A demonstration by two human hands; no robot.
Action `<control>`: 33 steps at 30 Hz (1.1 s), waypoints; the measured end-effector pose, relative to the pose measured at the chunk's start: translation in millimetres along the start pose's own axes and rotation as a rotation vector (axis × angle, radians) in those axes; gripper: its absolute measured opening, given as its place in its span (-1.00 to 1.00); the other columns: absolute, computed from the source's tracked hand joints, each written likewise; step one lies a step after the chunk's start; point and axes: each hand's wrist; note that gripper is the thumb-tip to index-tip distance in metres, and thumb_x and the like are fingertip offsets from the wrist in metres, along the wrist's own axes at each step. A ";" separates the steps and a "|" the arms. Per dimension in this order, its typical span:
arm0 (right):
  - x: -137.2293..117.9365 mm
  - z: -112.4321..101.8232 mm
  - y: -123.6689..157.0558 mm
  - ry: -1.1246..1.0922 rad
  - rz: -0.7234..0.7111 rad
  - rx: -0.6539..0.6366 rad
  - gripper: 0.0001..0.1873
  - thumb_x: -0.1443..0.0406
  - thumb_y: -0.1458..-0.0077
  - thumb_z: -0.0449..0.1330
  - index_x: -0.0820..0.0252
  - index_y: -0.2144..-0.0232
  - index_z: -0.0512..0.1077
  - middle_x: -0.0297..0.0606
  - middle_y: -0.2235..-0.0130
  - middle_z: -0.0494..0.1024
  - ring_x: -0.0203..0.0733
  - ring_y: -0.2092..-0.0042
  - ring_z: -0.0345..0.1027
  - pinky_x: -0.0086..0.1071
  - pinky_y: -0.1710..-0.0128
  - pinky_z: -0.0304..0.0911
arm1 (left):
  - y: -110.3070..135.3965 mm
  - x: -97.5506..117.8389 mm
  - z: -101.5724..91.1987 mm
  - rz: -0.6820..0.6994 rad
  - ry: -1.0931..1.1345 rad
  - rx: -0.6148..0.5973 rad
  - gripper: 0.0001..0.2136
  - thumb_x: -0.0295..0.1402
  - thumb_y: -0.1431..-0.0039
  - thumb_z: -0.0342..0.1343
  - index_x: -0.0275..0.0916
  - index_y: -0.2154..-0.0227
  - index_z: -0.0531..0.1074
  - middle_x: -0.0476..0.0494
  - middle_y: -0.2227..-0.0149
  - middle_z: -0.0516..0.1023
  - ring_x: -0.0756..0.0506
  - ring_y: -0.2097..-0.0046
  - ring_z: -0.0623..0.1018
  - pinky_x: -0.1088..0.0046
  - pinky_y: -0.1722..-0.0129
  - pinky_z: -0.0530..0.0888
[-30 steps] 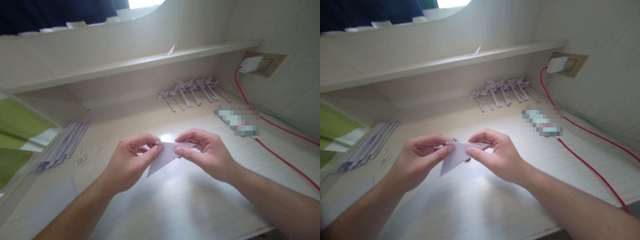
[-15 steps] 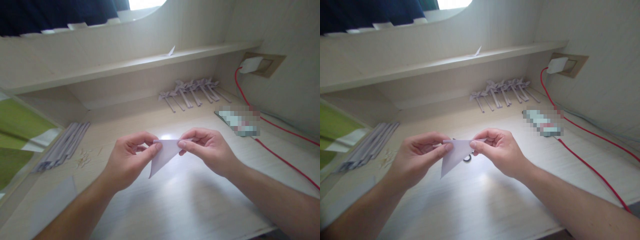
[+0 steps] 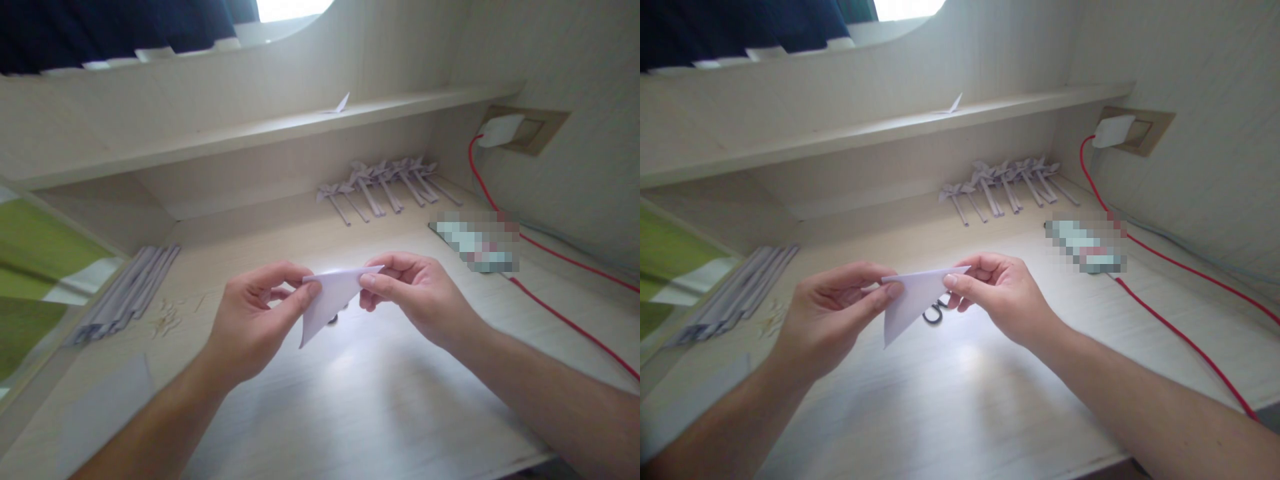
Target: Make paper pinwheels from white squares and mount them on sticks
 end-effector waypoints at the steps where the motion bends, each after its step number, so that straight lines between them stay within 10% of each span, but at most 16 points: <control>1: 1.2 -0.6 -0.4 -0.018 0.003 -0.005 -0.77 0.21 -0.07 0.50 0.22 0.27 0.63 -0.28 0.46 0.67 -0.22 0.41 0.56 -0.37 0.37 0.49 | 0.0 0.0 0.2 0.001 0.000 0.003 -0.92 -0.33 -0.19 0.35 -0.22 0.33 0.67 -0.05 0.38 0.66 -0.05 0.35 0.62 0.52 0.39 0.52; 19: 1.3 -2.8 -1.0 0.046 -0.034 0.024 -0.80 0.16 -0.19 0.40 0.18 0.32 0.63 -0.30 0.44 0.65 -0.24 0.37 0.55 -0.38 0.31 0.42 | -1.1 1.6 -2.1 -0.040 0.009 -0.099 -0.91 -0.30 -0.20 0.34 -0.19 0.36 0.66 -0.04 0.39 0.64 -0.04 0.34 0.56 0.52 0.37 0.44; 27: 1.8 -1.9 -0.5 0.069 -0.040 0.024 -0.77 0.13 -0.18 0.41 0.18 0.35 0.65 -0.29 0.37 0.65 -0.25 0.35 0.50 -0.38 0.29 0.42 | -0.3 8.7 -1.7 -0.140 -0.088 -0.377 -0.78 -0.25 -0.29 0.20 -0.25 0.41 0.61 -0.09 0.40 0.61 -0.09 0.31 0.53 0.43 0.31 0.40; 33: 7.3 1.9 5.1 0.112 0.152 -0.307 -0.69 0.08 -0.21 0.38 0.23 0.23 0.66 -0.23 0.30 0.66 -0.15 0.23 0.51 -0.31 0.20 0.38 | -1.6 6.5 8.0 -0.153 0.112 -0.287 -0.80 -0.29 -0.24 0.25 -0.24 0.48 0.57 0.00 0.50 0.50 -0.01 0.41 0.43 0.49 0.39 0.33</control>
Point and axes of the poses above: each hand's wrist, its own y-axis away from the middle knuckle, its own z-axis out of the palm, x = y × z
